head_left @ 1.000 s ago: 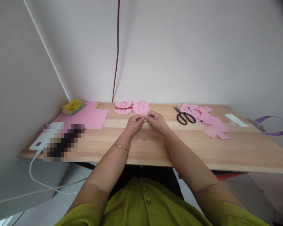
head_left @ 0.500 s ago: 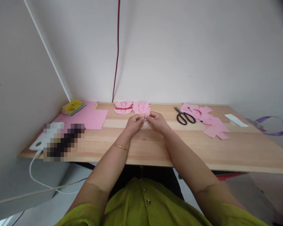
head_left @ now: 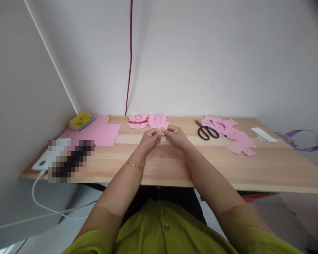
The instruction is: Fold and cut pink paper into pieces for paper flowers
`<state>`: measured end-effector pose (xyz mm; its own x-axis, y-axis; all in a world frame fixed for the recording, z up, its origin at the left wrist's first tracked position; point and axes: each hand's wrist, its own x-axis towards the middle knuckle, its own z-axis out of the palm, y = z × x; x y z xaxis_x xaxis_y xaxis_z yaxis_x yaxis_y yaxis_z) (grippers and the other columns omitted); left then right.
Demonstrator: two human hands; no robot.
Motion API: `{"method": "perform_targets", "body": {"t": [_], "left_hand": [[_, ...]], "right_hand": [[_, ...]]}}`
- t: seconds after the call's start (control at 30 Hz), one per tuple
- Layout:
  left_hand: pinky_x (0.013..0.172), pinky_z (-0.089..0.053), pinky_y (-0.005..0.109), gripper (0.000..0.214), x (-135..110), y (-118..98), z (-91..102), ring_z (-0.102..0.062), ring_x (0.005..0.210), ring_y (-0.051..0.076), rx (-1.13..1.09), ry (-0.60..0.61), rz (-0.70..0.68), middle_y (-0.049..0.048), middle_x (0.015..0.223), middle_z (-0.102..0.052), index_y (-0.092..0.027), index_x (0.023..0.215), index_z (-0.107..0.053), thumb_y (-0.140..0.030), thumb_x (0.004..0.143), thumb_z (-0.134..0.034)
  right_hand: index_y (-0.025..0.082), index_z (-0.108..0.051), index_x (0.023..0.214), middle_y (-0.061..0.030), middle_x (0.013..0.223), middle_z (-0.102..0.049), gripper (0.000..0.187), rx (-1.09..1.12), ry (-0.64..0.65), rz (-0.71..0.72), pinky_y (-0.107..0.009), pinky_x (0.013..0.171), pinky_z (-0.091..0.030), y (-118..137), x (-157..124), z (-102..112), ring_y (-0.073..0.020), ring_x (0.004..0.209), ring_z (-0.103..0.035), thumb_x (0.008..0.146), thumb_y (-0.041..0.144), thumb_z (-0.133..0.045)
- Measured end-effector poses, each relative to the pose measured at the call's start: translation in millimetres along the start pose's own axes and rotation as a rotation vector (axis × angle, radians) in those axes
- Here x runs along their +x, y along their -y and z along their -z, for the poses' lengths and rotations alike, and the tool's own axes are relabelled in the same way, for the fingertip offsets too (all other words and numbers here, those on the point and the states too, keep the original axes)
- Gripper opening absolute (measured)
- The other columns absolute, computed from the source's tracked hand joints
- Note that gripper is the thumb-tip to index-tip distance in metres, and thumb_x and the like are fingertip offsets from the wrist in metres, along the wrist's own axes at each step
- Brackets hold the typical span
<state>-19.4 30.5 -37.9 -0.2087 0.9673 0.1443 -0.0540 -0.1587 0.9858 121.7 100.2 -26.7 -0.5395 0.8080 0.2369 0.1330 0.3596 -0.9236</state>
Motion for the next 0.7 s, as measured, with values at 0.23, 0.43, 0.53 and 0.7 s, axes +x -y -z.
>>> {"method": "perform_targets", "body": {"t": [0.23, 0.43, 0.53, 0.7], "left_hand": [[0.051, -0.037, 0.022, 0.023, 1.7, 5.2, -2.4, -0.042, 0.047, 0.007, -0.018, -0.061, 0.042, -0.0030, 0.054, -0.050, -0.015, 0.065, -0.056, -0.035, 0.073, -0.065], [0.052, -0.033, 0.022, 0.019, 1.1, 2.3, -0.3, -0.043, 0.048, 0.008, 0.069, -0.064, -0.019, -0.0033, 0.052, -0.050, -0.016, 0.064, -0.055, -0.030, 0.074, -0.061], [0.053, -0.032, 0.022, 0.019, 0.6, 1.2, 1.1, -0.043, 0.051, 0.008, 0.090, -0.036, -0.064, -0.0030, 0.054, -0.051, -0.016, 0.065, -0.055, -0.031, 0.076, -0.059], [0.053, -0.034, 0.022, 0.019, 0.8, 2.1, -0.5, -0.042, 0.050, 0.008, 0.088, -0.065, -0.043, -0.0038, 0.052, -0.049, -0.016, 0.064, -0.054, -0.031, 0.074, -0.059]], "right_hand": [[0.018, -0.049, 0.060, 0.0036, 0.057, -0.046, 0.037, -0.033, -0.074, -0.051, -0.024, 0.057, -0.030, 3.9, -0.4, 0.1, -0.0106, 0.057, -0.038, 0.072, 0.051, -0.059], [0.018, -0.048, 0.059, 0.0035, 0.057, -0.045, 0.037, -0.050, -0.071, -0.048, -0.024, 0.057, -0.030, 5.6, -1.5, 0.5, -0.0107, 0.057, -0.038, 0.072, 0.050, -0.059], [0.018, -0.048, 0.060, 0.0035, 0.057, -0.046, 0.036, -0.039, -0.060, -0.016, -0.024, 0.058, -0.030, 4.0, -0.9, 0.4, -0.0106, 0.057, -0.038, 0.074, 0.050, -0.057], [0.018, -0.048, 0.060, 0.0038, 0.057, -0.045, 0.037, -0.037, -0.071, -0.030, -0.024, 0.057, -0.030, 2.1, -0.4, -0.7, -0.0101, 0.056, -0.038, 0.074, 0.050, -0.057]]}}
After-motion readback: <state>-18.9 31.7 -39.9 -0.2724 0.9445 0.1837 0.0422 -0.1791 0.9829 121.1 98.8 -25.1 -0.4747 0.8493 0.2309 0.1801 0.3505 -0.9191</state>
